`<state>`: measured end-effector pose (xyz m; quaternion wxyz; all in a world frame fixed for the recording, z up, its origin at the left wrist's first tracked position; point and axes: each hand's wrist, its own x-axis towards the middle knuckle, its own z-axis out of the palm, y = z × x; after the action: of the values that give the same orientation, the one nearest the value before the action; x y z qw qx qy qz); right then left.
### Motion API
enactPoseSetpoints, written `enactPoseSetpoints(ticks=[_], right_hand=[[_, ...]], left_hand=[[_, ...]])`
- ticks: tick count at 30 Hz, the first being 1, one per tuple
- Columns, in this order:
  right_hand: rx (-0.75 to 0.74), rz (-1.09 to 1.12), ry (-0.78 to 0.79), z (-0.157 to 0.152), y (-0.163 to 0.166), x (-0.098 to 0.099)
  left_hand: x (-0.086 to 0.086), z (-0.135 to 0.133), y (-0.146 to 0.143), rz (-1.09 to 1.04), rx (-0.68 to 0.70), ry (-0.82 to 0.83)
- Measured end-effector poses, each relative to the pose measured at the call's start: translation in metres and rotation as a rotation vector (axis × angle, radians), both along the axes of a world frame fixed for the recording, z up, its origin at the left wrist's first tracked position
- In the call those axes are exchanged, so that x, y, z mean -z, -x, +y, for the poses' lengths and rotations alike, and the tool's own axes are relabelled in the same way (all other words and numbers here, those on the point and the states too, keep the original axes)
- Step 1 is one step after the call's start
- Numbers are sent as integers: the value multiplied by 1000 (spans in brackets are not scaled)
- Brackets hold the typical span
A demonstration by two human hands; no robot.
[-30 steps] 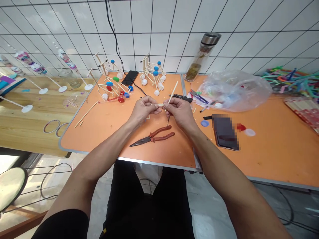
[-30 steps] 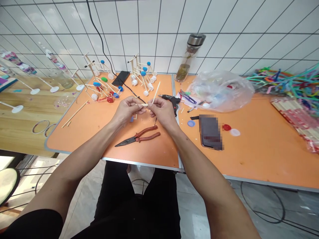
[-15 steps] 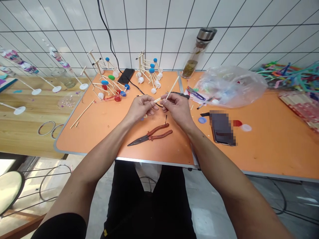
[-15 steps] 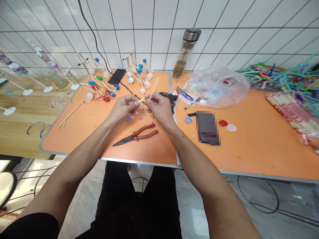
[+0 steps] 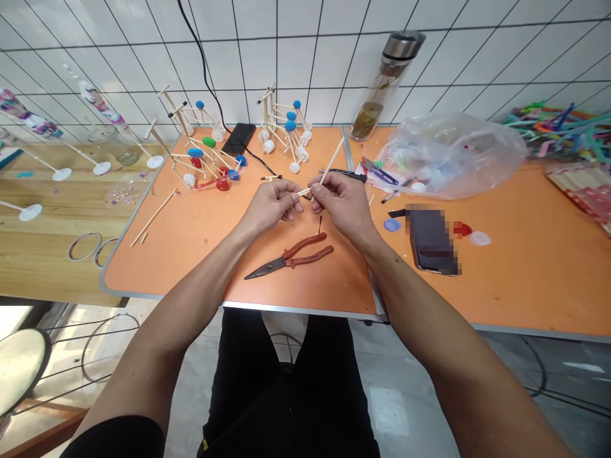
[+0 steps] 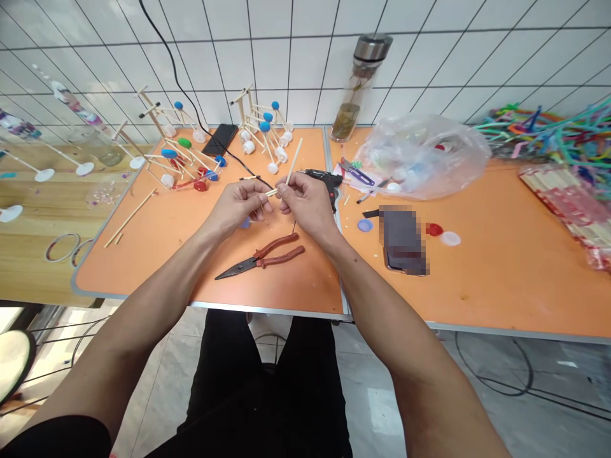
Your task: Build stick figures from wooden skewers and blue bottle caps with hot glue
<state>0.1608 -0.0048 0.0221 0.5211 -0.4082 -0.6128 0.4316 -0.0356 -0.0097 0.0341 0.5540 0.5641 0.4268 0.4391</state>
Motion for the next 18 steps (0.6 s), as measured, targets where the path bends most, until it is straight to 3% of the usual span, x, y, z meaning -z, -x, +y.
enactPoseSetpoints(ticks=[10,18], right_hand=[[-31,0,34,-3,-1,-7],[-42,-123,-34,-5,-1,-3]], left_hand=[[-8,-3,5,12,14,-45],[0,1,3,39,16,-40]])
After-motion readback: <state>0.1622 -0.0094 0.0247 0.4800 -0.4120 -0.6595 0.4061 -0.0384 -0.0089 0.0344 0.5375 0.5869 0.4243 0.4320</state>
